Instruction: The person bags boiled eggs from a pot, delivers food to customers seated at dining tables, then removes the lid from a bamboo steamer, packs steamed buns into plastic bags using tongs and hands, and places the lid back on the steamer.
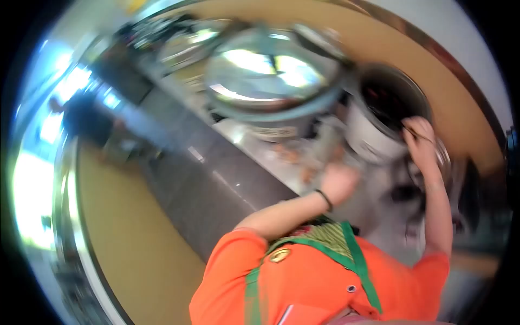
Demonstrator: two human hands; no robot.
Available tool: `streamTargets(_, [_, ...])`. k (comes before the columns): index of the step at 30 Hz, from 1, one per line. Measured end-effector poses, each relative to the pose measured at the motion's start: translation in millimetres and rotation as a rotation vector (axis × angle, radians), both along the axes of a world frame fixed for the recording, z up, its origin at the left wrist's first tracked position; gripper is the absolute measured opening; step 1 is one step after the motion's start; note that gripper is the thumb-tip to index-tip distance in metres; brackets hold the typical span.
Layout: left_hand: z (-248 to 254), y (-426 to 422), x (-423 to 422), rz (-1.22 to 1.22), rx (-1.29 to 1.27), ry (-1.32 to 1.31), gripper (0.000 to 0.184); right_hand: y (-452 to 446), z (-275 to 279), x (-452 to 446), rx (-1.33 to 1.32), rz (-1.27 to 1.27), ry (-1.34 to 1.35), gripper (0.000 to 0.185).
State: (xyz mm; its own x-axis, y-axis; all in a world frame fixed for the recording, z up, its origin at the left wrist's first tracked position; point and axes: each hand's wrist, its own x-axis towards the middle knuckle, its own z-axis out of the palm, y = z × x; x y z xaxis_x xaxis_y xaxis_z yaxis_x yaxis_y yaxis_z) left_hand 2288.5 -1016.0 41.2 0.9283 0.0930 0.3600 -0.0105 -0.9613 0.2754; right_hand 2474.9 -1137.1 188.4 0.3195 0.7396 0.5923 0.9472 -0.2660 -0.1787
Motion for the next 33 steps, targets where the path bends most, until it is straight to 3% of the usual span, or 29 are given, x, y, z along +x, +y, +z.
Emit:
streamTargets(2, [23, 9, -15, 0.04, -0.238, -0.111, 0.036, -13, -9, -22, 0.087, -0.136, 0.011, 0.032])
streamTargets(3, [9, 20, -17, 0.023, -0.248, -0.176, 0.047, -15, -12, -36, 0.149, -0.229, -0.001, 0.038])
streamTargets(4, [15, 20, -15, 0.047, -0.383, -0.111, 0.053, -29, -24, -43, 0.219, -0.263, 0.157, 0.04])
streamTargets(6, [29, 18, -21, 0.058, -0.545, -0.074, 0.055, -51, -55, -71, 0.309, -0.317, 0.431, 0.042])
streamTargets(9, [22, 16, -27, 0.014, -0.557, -0.154, 0.056, -39, -118, -122, 0.237, -0.336, 0.873, 0.041])
streamTargets(11, [20, 16, -30, -0.017, -0.55, -0.14, 0.057, -11, -152, -128, 0.291, -0.355, 1.019, 0.04])
streamTargets(14, [17, 14, -34, 0.006, -0.508, -0.082, 0.059, 18, -159, -109, 0.316, -0.195, 0.792, 0.034])
streamTargets(15, [23, 12, -37, 0.027, -0.518, -0.082, 0.052, 17, -147, -115, 0.32, -0.193, 0.788, 0.034])
streamTargets(17, [35, 15, -41, 0.062, -0.531, -0.104, 0.046, 9, -100, -133, 0.042, 0.001, 0.83, 0.032])
streamTargets(19, [47, 18, -61, -0.107, -0.346, -0.158, 0.024, 6, -71, -161, 0.066, 0.016, 0.799, 0.024])
streamTargets(20, [56, 17, -72, -0.12, -0.472, -0.264, 0.006, 5, -60, -170, 0.164, 0.063, 1.138, 0.02])
streamTargets(21, [59, 20, -86, -0.111, -0.479, -0.263, 0.006, 5, -56, -176, 0.269, 0.107, 1.476, 0.017])
streamTargets(22, [60, 26, -99, -0.102, -0.811, -0.147, 0.006, 4, -62, -168, 0.341, 0.14, 1.501, 0.015])
streamTargets(23, [63, 31, -109, -0.094, -1.141, -0.023, 0.008, 14, -73, -159, 0.33, 0.145, 1.495, 0.015])
streamTargets(24, [70, 35, -117, -0.126, -1.496, 0.0, 0.016, 26, -91, -151, 0.3, 0.098, 1.307, 0.018])
streamTargets(26, [81, 46, -134, -0.185, -1.622, 0.023, 0.017, 52, -95, -152, 0.113, 0.01, 0.907, 0.024])
streamTargets(27, [87, 51, -144, -0.247, -1.751, 0.054, 0.018, 70, -96, -160, 0.112, 0.021, 0.908, 0.024])
streamTargets(28, [98, 53, -154, -0.227, -1.858, 0.136, 0.018, 90, -99, -170, 0.152, -0.008, 0.585, 0.023])
streamTargets(30, [104, 59, -168, -0.197, -1.94, 0.129, 0.017, 108, -107, -175, 0.191, -0.026, 0.264, 0.022])
streamTargets(32, [93, 68, -181, -0.181, -2.047, 0.09, 0.017, 119, -115, -171, -0.194, -0.168, 0.138, 0.016])
streamTargets(33, [93, 72, -187, -0.174, -2.042, 0.082, 0.017, 120, -117, -172, -0.189, -0.158, 0.138, 0.016])
